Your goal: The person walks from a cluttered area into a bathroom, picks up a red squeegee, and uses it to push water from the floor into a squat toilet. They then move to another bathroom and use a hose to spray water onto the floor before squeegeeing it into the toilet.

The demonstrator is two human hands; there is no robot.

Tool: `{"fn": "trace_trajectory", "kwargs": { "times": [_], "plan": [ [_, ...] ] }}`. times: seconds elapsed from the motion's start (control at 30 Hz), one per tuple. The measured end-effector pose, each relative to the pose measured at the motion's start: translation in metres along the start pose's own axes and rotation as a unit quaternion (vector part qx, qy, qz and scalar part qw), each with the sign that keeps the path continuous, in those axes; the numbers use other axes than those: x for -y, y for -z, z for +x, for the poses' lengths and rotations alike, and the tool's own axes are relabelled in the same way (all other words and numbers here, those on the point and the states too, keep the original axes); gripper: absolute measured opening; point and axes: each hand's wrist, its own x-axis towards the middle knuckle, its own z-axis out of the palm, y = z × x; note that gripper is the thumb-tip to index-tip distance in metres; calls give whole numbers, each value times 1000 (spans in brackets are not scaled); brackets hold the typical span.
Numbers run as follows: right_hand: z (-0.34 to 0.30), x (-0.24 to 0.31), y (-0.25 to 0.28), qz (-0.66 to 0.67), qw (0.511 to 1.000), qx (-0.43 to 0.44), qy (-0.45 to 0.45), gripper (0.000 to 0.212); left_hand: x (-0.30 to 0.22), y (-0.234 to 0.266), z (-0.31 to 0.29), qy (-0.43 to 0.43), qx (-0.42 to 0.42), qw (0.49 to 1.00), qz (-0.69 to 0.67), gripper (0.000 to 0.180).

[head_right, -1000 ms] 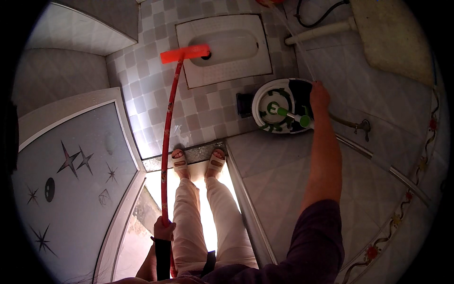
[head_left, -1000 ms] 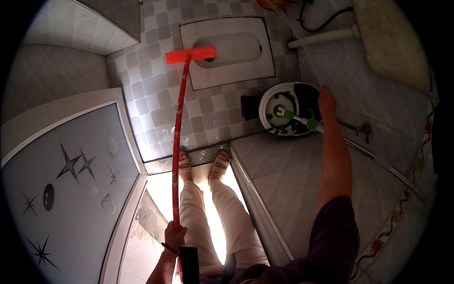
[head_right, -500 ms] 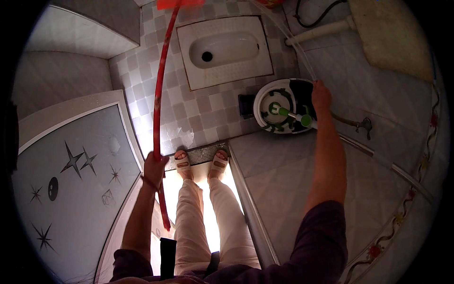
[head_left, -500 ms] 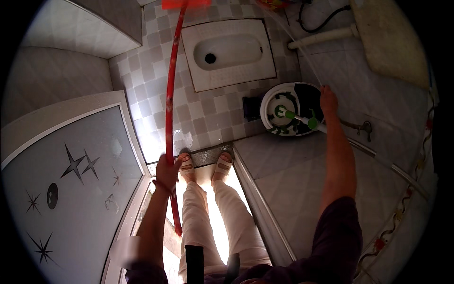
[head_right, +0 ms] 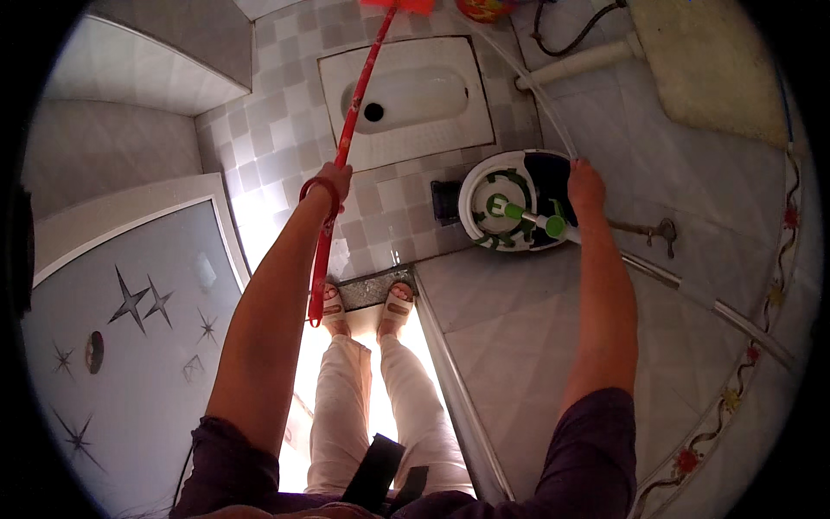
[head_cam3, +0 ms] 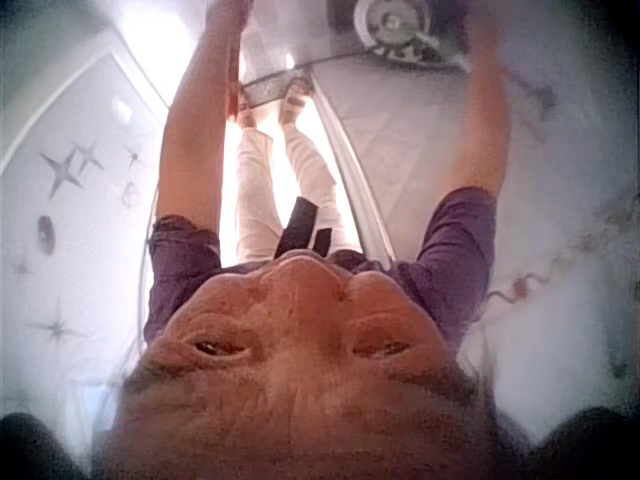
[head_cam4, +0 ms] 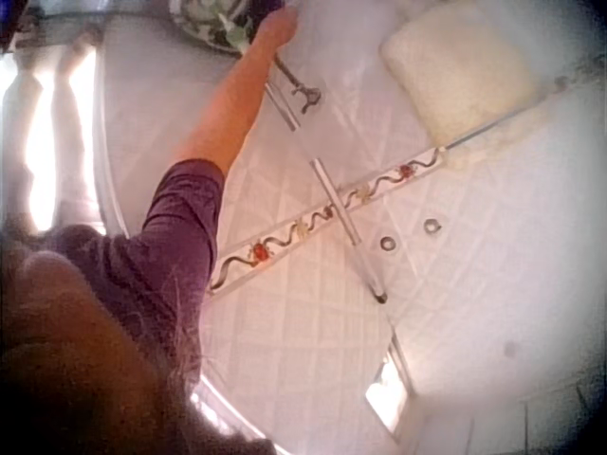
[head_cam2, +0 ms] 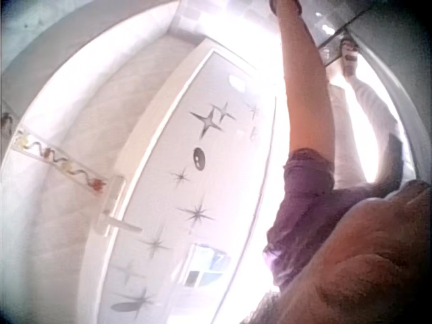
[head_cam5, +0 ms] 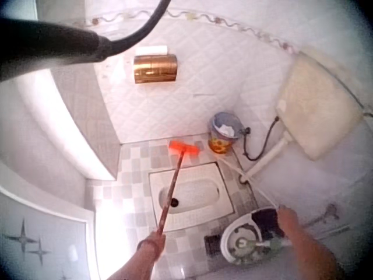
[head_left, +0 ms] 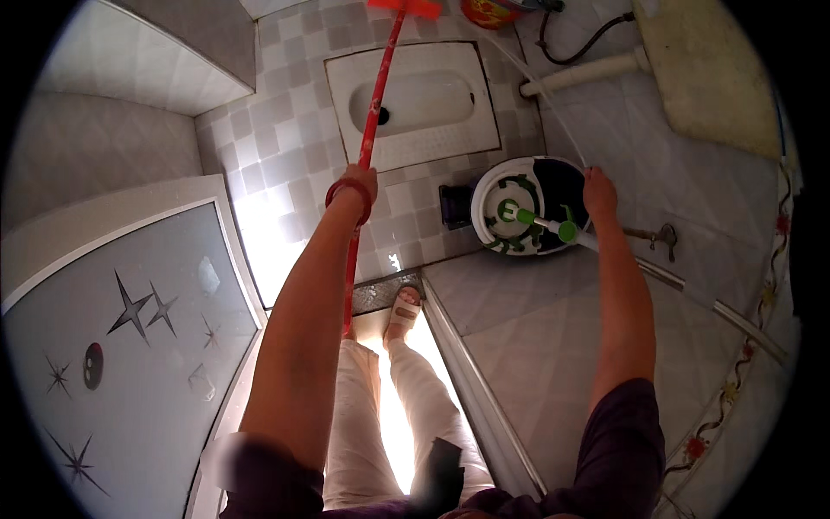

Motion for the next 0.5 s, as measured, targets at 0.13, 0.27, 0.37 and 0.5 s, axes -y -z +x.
{"fn": "trace_trajectory", "kwargs": {
  "times": [0.13, 0.27, 0.37, 0.5],
  "plan": [
    [-2, -6, -1, 13, 1000, -17, -3, 29, 77, -22, -20, 4, 52, 998, 17, 45],
    [-8, 1, 8, 5, 1000, 16, 2, 28, 156, -18, -109, -14, 24, 997, 76, 42],
    [-12, -3, 4, 19, 999, 37, -13, 26, 186, 1, -171, 13, 30, 998, 61, 40],
    [-13, 0, 3, 0, 999, 43, -17, 28, 214, 19, -236, 21, -8, 997, 67, 35]
  ]
}}
